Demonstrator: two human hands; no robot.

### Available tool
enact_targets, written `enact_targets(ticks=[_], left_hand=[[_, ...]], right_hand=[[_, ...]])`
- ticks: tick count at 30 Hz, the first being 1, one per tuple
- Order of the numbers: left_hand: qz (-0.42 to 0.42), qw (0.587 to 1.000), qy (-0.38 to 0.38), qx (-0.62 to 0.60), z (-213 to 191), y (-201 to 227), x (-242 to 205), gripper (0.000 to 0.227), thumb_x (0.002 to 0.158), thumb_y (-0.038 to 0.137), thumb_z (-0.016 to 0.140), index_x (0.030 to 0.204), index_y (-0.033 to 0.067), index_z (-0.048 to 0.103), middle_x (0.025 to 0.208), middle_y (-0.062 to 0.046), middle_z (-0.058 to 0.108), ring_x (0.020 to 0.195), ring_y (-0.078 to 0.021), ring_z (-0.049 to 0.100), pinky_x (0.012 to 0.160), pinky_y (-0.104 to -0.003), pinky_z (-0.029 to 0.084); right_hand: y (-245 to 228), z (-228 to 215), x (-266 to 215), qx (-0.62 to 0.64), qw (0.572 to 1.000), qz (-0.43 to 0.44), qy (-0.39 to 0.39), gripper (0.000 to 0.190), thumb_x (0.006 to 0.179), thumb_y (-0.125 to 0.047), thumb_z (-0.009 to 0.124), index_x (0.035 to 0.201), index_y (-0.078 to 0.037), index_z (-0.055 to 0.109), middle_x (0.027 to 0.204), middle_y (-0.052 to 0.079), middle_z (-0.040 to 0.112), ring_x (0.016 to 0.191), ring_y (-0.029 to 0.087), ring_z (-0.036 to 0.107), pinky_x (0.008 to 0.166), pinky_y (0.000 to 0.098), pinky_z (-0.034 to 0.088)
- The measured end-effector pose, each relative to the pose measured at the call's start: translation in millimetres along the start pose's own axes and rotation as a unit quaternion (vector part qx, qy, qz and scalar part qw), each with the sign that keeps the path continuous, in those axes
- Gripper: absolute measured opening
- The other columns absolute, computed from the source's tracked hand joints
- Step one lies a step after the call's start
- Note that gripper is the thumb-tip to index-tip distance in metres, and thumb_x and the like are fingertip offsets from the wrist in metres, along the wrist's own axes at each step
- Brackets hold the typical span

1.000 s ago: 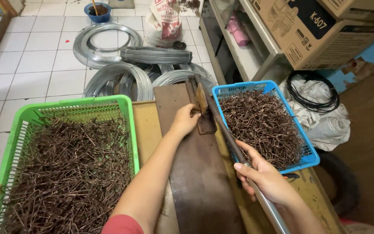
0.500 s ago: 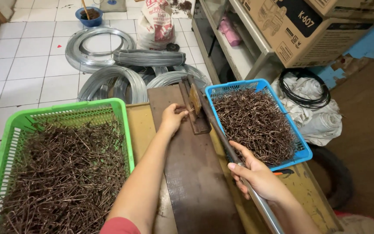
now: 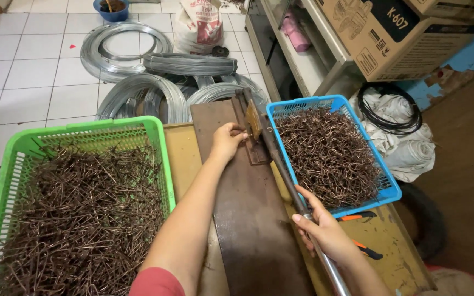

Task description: Sorting and processing small metal wire pieces from a green basket into a blue basket using a wooden jig on the floor.

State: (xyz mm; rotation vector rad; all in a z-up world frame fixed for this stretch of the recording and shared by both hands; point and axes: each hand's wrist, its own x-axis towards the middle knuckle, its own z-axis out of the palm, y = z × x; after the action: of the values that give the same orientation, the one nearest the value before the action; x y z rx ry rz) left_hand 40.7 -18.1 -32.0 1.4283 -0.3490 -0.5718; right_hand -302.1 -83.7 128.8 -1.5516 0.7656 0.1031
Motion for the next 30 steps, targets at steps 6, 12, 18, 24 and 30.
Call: enact_targets(ticks=[6,12,18,24,30], left_hand=[[-0.01,1.0,-0.003,-0.014,-1,-3,5,0.027,0.096,-0.004,0.073,0.122,-0.0041,0.071,0.105,-0.015,0.079,0.086,-0.0196,0.076,0.075,-0.029,0.064],[0.065,0.961,0.029,0.266,-6,36,-25,0.021,0.094,0.019,0.079,0.112,0.0083,0.08,0.105,-0.005,0.083,0.091,-0.0194,0.077,0.089,-0.032,0.059],[0.092,0.951,0.008,0.296,-13,26,-20,0.018,0.094,0.016,0.076,0.109,0.0074,0.081,0.101,-0.008,0.083,0.088,-0.0248,0.074,0.089,-0.034,0.058],[0.107,0.946,0.015,0.306,-6,37,-27,0.02,0.094,0.015,0.073,0.109,0.0056,0.083,0.107,-0.009,0.083,0.093,-0.0263,0.076,0.091,-0.035,0.059],[0.171,0.937,0.019,0.304,-7,21,-16,0.018,0.091,0.013,0.075,0.105,0.0045,0.083,0.107,-0.011,0.082,0.092,-0.0293,0.076,0.09,-0.036,0.058]], right_hand=[[35,-2,17,0.014,0.998,-0.049,-0.027,0.081,0.1,-0.016,0.063,0.173,-0.029,0.03,0.065,0.008,0.059,0.041,0.016,0.049,0.038,0.0295,0.037],[32,0,15,0.03,0.999,-0.035,-0.01,0.08,0.1,-0.015,0.064,0.173,-0.029,0.034,0.065,0.008,0.059,0.042,0.016,0.05,0.038,0.029,0.036],[28,0,12,0.039,0.999,-0.031,-0.013,0.079,0.099,-0.013,0.064,0.172,-0.027,0.035,0.066,0.008,0.057,0.043,0.016,0.048,0.037,0.0301,0.037],[-7,2,-3,-0.015,1.0,0.017,0.019,0.078,0.1,-0.02,0.064,0.172,-0.032,0.039,0.07,0.009,0.059,0.045,0.017,0.05,0.039,0.0309,0.035],[15,7,7,0.018,1.0,0.003,0.006,0.083,0.099,-0.014,0.066,0.172,-0.034,0.035,0.067,0.009,0.057,0.045,0.018,0.049,0.039,0.0323,0.036]])
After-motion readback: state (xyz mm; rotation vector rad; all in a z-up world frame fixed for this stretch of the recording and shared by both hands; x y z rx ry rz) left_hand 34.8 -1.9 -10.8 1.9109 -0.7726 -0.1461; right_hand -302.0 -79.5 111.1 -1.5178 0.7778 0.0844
